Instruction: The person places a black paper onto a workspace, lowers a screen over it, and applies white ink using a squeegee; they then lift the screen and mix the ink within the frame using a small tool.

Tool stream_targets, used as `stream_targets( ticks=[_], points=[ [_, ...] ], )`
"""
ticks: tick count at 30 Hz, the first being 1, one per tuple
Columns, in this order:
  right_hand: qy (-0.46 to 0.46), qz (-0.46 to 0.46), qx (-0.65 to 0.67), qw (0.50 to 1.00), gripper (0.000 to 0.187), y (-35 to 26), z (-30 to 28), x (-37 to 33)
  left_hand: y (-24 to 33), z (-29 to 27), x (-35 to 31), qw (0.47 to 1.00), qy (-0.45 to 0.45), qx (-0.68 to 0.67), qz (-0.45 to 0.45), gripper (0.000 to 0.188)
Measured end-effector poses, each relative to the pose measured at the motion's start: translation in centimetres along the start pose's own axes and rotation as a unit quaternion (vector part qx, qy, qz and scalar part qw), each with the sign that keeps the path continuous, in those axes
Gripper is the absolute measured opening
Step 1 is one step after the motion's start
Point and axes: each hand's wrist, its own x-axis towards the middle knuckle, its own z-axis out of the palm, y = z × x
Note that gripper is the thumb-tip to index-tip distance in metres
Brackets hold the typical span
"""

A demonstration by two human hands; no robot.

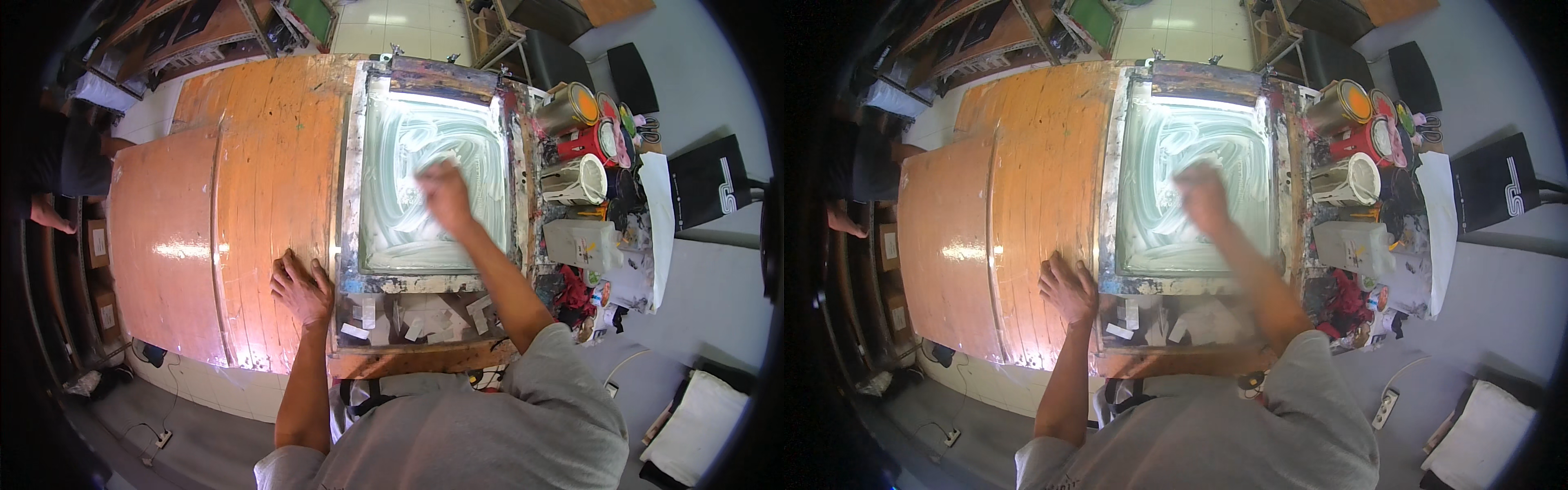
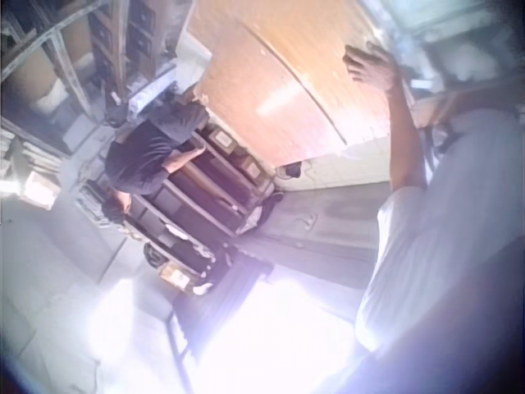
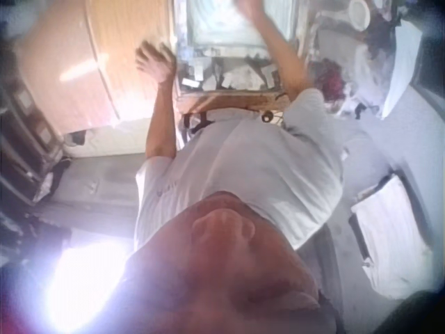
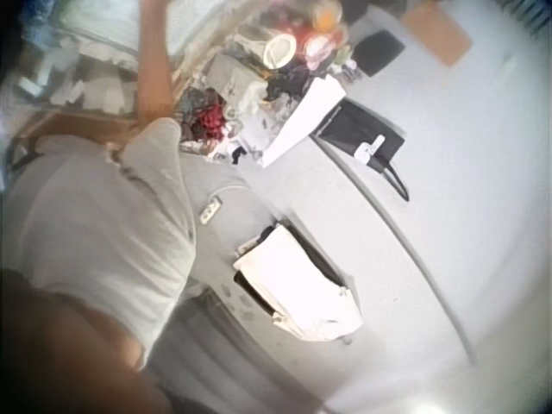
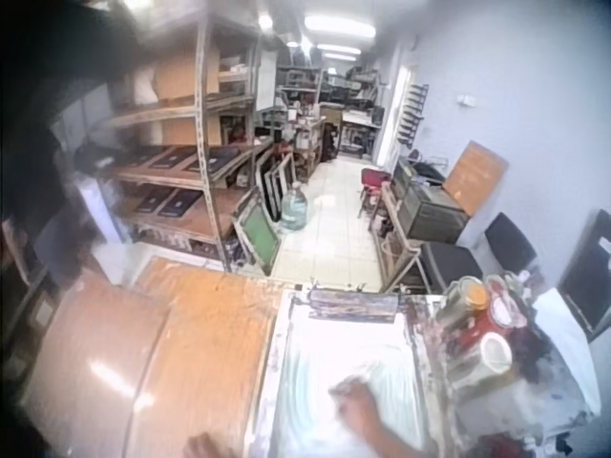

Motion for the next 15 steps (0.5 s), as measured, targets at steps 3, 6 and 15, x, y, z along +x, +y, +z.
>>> stream_targets(
  ticks=[3, 6, 15],
  points=[
    [-0.087, -0.108, 0.101, 0.985, 0.036, -4.5, -1.4, -2.6, 0.2, -0.3, -0.2, 1.000, -0.005, 0.003, -0.011, 0.061],
    [-0.019, -0.015, -0.099, 0.995, 0.039, 2.4, -1.6, 0.7, 0.2, -0.5, -0.2, 1.000, -0.016, 0.006, -0.014, 0.063],
    [-0.104, -0.096, 0.042, 0.989, 0.022, -4.6, 1.0, 0.7, 0.2, -0.4, -0.4, 1.000, -0.015, 0.019, -0.016, 0.063]
  ],
)
